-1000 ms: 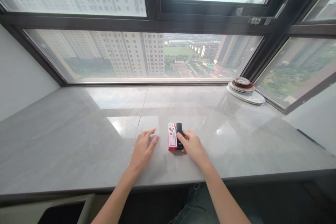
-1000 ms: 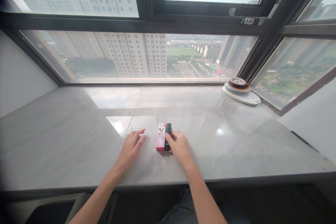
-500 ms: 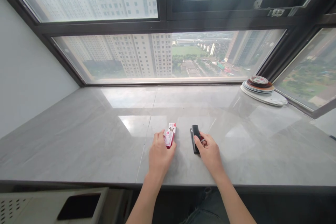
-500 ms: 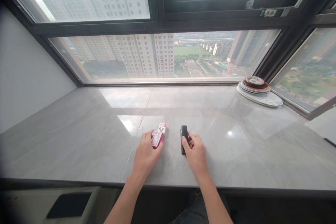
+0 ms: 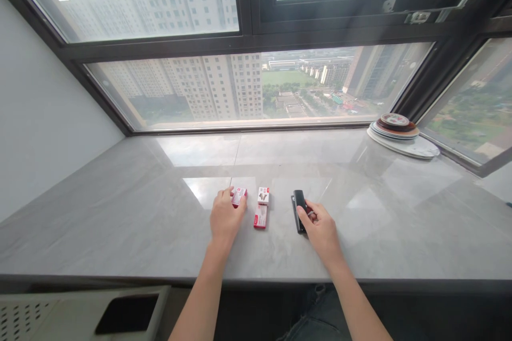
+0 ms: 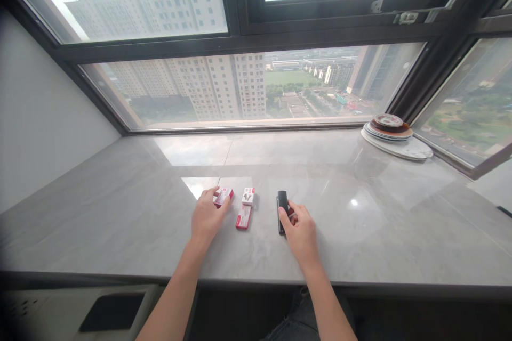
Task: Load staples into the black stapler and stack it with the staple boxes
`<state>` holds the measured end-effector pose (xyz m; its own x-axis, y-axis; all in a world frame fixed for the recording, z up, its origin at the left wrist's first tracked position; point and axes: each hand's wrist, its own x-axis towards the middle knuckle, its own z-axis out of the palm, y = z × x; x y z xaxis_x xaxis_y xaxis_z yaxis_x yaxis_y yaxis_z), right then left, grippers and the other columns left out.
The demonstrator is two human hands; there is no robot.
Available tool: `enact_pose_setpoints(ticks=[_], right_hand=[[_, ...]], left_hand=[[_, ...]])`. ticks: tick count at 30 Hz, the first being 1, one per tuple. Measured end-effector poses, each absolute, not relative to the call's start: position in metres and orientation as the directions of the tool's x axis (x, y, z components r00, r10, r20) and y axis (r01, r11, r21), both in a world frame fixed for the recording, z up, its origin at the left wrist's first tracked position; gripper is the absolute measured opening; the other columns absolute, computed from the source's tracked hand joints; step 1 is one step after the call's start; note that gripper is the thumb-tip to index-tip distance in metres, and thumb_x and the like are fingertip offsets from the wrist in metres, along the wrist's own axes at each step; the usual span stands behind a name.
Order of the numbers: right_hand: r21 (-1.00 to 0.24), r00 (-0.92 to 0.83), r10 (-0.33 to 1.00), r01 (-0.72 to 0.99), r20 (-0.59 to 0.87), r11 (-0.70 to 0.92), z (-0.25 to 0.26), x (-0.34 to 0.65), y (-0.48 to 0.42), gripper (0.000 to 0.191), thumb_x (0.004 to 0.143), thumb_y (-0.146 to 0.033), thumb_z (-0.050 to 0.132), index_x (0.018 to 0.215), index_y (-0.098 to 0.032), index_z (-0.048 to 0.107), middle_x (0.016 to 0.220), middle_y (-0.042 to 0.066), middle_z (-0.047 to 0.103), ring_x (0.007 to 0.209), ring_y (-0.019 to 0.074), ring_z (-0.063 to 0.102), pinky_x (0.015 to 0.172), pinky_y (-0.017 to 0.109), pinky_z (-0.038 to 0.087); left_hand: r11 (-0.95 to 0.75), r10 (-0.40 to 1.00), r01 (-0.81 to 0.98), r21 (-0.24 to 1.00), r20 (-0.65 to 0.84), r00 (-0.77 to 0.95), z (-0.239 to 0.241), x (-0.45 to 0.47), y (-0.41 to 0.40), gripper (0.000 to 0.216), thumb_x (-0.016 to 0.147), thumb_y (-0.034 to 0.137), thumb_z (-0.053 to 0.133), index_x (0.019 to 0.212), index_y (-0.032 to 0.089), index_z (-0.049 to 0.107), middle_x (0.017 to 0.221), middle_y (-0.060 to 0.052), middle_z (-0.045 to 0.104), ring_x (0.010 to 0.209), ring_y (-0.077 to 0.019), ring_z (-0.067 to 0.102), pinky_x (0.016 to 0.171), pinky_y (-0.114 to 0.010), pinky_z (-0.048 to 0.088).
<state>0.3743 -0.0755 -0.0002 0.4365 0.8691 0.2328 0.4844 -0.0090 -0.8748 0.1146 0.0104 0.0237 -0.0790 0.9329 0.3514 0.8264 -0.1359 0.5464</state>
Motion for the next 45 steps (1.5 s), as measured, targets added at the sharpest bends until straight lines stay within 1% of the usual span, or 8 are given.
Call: enact_pose_setpoints(ticks=[10,17,22,26,31,36,41,45], right_hand=[[-0.869,0.434,0.869,0.494,0.237,-0.010,-0.005,0.376,-0.075,0.055,0.093,-0.062,0.059,0.122,-0.018,0.073,0.085,0.005,0.065,0.069,0.0183,0.058,0.068,0.031,0.049],[-0.878,0.447,0.863,0.479,0.236,-0.008,-0.002,0.375,-0.075,0.060,0.092,-0.066,0.058,0.122,-0.017,0.074,0.087,0.007,0.067,0.069,0.0189,0.059,0.068,0.032,0.051],[-0.883,0.452,0.865,0.469,0.220,-0.021,0.003,0.371,-0.075,0.062,0.087,-0.065,0.065,0.127,-0.018,0.071,0.090,0.005,0.066,0.064,0.0161,0.055,0.064,0.030,0.050],[-0.886,0.448,0.866,0.464,0.223,-0.012,0.004,0.368,-0.074,0.068,0.082,-0.058,0.072,0.137,-0.019,0.061,0.098,0.005,0.067,0.063,0.0148,0.055,0.064,0.031,0.052],[-0.888,0.450,0.869,0.460,0.206,-0.028,0.002,0.371,-0.077,0.057,0.085,-0.052,0.068,0.131,-0.020,0.058,0.097,0.004,0.068,0.059,0.0140,0.055,0.062,0.030,0.051],[-0.778,0.286,0.912,0.626,0.294,0.055,0.017,0.382,-0.079,0.032,0.087,-0.036,0.064,0.116,-0.025,0.068,0.106,0.005,0.071,0.083,0.0206,0.063,0.080,0.035,0.052],[-0.752,0.018,0.955,0.621,0.295,0.221,0.041,0.374,-0.071,0.030,0.089,-0.025,0.059,0.117,-0.025,0.071,0.113,0.006,0.071,0.107,0.0237,0.064,0.097,0.038,0.049],[-0.717,-0.095,0.955,0.640,0.282,0.276,0.051,0.349,-0.064,0.029,0.090,-0.028,0.063,0.118,-0.026,0.070,0.111,0.005,0.072,0.105,0.0238,0.064,0.102,0.041,0.046]], left_hand=[[-0.066,0.912,0.817,0.573,0.367,-0.183,0.029,0.073,-0.049,0.051,0.090,0.051,0.066,0.134,0.028,0.055,0.105,-0.001,0.070,0.082,-0.0220,0.064,0.077,-0.035,0.050],[-0.123,0.914,0.883,0.453,0.399,-0.077,0.028,0.080,-0.044,0.036,0.090,0.041,0.064,0.123,0.027,0.063,0.110,-0.008,0.066,0.105,-0.0315,0.059,0.094,-0.046,0.049],[-0.283,0.899,0.839,0.464,0.434,0.063,0.040,0.126,-0.053,0.022,0.097,0.038,0.057,0.113,0.029,0.069,0.111,-0.009,0.059,0.106,-0.0302,0.057,0.098,-0.048,0.047],[-0.377,0.897,0.803,0.463,0.397,0.192,0.033,0.162,-0.049,0.032,0.097,0.038,0.058,0.128,0.032,0.066,0.113,-0.009,0.057,0.110,-0.0297,0.057,0.099,-0.048,0.046],[-0.271,0.925,0.846,0.459,0.366,0.098,0.018,0.168,-0.043,0.055,0.091,0.041,0.065,0.142,0.023,0.052,0.123,-0.013,0.057,0.118,-0.0342,0.054,0.099,-0.052,0.046],[-0.420,0.906,0.774,0.474,0.272,0.325,0.021,0.153,-0.063,0.026,0.091,0.037,0.065,0.116,0.027,0.066,0.116,-0.008,0.063,0.109,-0.0291,0.059,0.096,-0.047,0.049],[-0.574,0.816,0.677,0.461,0.260,0.516,0.033,0.145,-0.077,0.055,0.089,0.043,0.071,0.142,0.040,0.056,0.158,-0.002,0.043,0.141,-0.0312,0.044,0.114,-0.049,0.041],[-0.580,0.812,0.686,0.439,0.238,0.534,0.032,0.138,-0.077,0.057,0.094,0.045,0.066,0.148,0.038,0.051,0.160,-0.004,0.043,0.145,-0.0304,0.042,0.120,-0.051,0.036]])
